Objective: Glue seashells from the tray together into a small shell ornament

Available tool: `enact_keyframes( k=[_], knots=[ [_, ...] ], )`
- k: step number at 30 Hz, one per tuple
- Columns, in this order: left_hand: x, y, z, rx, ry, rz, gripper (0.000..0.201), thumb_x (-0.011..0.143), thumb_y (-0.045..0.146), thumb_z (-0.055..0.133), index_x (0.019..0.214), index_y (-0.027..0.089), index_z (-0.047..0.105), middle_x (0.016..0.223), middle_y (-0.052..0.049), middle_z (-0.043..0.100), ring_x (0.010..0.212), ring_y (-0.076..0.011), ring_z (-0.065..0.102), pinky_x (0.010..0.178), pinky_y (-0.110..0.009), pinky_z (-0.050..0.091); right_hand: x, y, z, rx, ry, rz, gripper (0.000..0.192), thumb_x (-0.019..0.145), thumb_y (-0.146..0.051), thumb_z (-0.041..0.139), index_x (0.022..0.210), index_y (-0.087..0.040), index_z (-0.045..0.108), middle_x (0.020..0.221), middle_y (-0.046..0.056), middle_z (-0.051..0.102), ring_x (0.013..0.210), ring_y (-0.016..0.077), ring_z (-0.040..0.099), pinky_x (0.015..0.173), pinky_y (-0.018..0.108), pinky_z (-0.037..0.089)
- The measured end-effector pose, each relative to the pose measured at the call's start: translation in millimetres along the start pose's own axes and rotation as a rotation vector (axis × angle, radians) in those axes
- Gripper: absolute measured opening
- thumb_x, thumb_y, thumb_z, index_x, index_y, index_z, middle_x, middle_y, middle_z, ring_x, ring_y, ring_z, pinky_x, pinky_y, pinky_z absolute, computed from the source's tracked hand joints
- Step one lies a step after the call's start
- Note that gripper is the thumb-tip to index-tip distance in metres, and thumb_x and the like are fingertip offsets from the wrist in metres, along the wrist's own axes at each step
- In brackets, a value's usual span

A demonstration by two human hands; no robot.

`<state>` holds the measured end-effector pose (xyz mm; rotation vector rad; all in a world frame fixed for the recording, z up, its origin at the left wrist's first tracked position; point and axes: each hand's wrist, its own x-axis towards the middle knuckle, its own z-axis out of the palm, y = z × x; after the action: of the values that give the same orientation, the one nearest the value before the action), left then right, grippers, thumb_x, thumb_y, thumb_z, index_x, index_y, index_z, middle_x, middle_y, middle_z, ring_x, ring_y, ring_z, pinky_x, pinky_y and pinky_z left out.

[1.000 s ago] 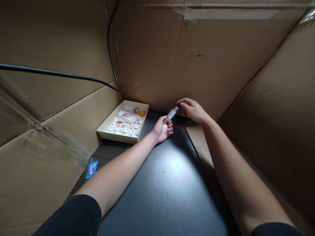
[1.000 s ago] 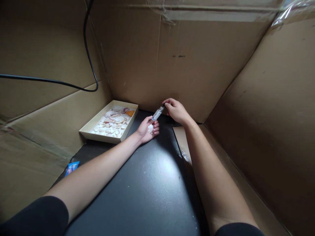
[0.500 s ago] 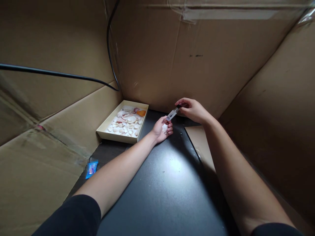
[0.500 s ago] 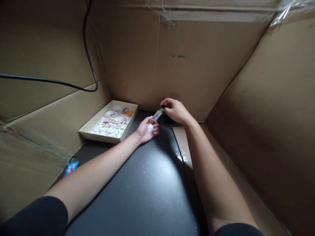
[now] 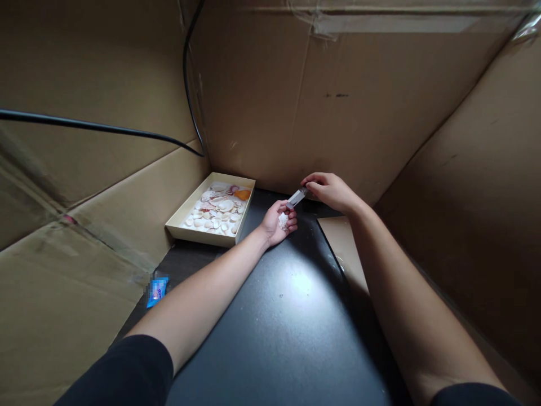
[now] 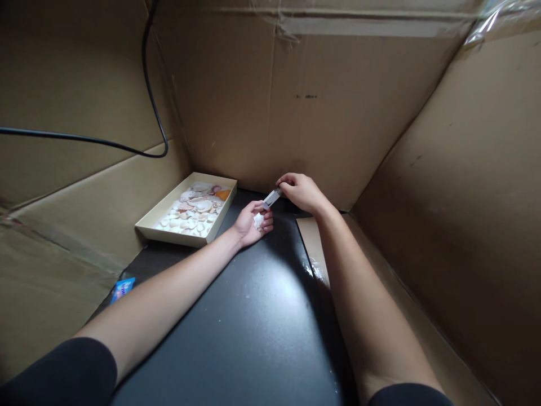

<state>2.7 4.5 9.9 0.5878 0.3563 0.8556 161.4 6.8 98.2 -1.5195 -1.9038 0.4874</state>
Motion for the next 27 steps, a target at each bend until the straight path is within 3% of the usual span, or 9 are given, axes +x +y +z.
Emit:
enact_keyframes(
  k=[6, 13, 19, 27],
  knots=[
    [-1.5, 0.9, 1.8, -0.001, 0.014, -0.003, 0.023, 0.086, 0.030, 0.042, 0.067, 0.016, 0.046, 0.056, 0.001, 0.040, 0.041, -0.0089, 0.037, 0.041, -0.020, 0.029, -2.2, -0.6, -1.5, -0.039, 0.025, -0.043, 0.030, 0.072, -0.020, 0.053, 0.097, -0.017, 0.069, 0.076, 0.002, 0.065, 0.062, 0.0098, 0.050, 0.056, 0.020, 0.035],
    [-1.1, 0.6, 1.5, -0.005, 0.014, -0.004, 0.023, 0.085, 0.030, 0.043, 0.067, 0.016, 0.047, 0.056, 0.001, 0.040, 0.041, -0.0089, 0.037, 0.040, -0.020, 0.029, 1.3, 3.6, 0.6, -0.028, 0.009, -0.036, 0.031, 0.082, -0.029, 0.049, 0.102, -0.016, 0.070, 0.082, 0.005, 0.068, 0.067, 0.0111, 0.055, 0.064, 0.022, 0.041],
    [-1.1, 1.1, 1.1, -0.003, 0.019, -0.008, 0.023, 0.085, 0.031, 0.043, 0.067, 0.016, 0.046, 0.056, 0.001, 0.039, 0.042, -0.0089, 0.037, 0.041, -0.020, 0.029, -2.9, -2.0, -3.4, -0.051, 0.015, -0.048, 0.031, 0.073, -0.022, 0.053, 0.097, -0.017, 0.071, 0.075, 0.001, 0.066, 0.063, 0.0097, 0.051, 0.059, 0.021, 0.038],
    [-1.9, 1.4, 1.6, -0.005, 0.017, -0.021, 0.025, 0.086, 0.032, 0.041, 0.067, 0.016, 0.046, 0.056, 0.001, 0.039, 0.042, -0.0090, 0.037, 0.041, -0.020, 0.030, 0.5, 4.3, 1.7, 0.040, 0.037, -0.098, 0.030, 0.069, -0.015, 0.055, 0.098, -0.015, 0.067, 0.088, 0.004, 0.069, 0.077, 0.0128, 0.059, 0.066, 0.021, 0.044]
  ],
)
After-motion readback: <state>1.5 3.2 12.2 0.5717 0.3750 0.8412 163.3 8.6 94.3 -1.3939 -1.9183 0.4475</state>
